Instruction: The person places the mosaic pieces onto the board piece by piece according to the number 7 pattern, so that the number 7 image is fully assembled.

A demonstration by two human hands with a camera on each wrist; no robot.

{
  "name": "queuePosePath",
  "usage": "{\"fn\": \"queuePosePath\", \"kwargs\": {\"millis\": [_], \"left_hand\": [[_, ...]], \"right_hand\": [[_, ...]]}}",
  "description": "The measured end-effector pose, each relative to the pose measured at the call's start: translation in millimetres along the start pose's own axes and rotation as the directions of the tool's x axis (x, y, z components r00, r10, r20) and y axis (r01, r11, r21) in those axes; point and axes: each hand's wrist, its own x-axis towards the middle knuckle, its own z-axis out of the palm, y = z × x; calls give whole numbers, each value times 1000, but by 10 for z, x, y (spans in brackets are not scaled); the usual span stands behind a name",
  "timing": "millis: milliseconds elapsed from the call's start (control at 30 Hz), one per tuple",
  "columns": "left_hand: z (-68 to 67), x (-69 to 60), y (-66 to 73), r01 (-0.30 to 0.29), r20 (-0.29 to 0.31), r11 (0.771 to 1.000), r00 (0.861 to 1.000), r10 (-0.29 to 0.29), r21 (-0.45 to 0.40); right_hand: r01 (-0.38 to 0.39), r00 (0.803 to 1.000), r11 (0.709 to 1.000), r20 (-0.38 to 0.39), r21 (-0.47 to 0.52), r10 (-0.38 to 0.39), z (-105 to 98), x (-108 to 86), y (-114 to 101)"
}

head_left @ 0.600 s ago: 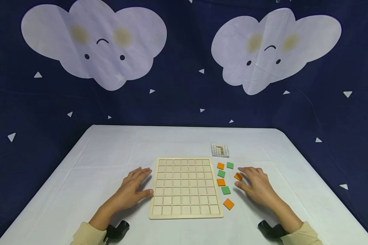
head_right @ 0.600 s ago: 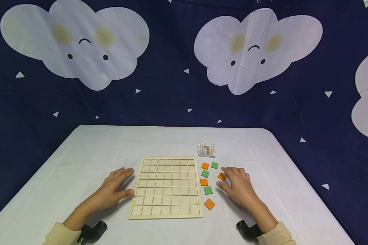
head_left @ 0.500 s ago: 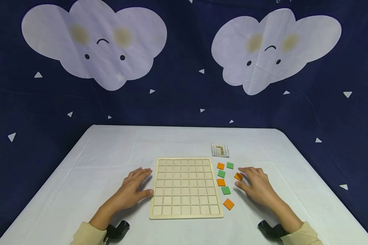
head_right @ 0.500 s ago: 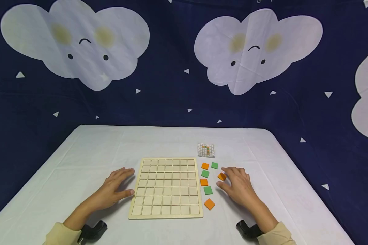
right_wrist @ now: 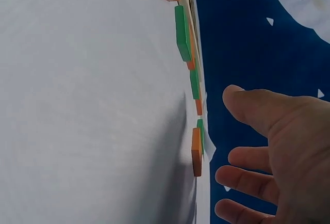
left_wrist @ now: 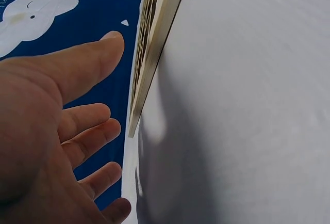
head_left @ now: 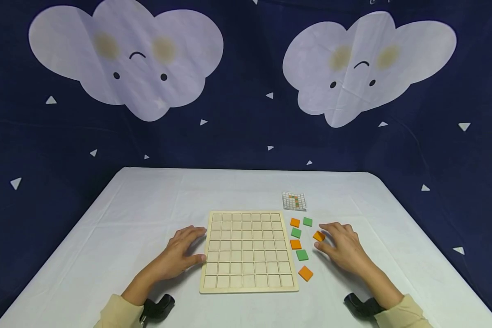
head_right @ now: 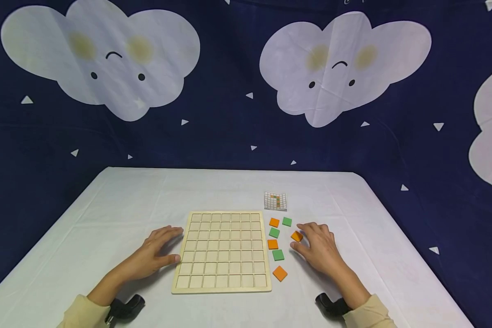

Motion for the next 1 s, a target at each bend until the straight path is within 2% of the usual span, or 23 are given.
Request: {"fn": "queuePosePath", "kwargs": {"millis": [200,767,1000], "left_hand": [[16,21,-16,-3,11,1000,1000,3,-26],[32,79,-46,35,68,997,997,-30,-68],[42,85,-65,21,73,995,997,-14,-95]], "right_hand": [[-16,1000,1000,7,1,16,16,13,9],[-31,999,1000,14,-3,31,28,40,37],[-37,999,999,10,-7,37,39,48,53]]}}
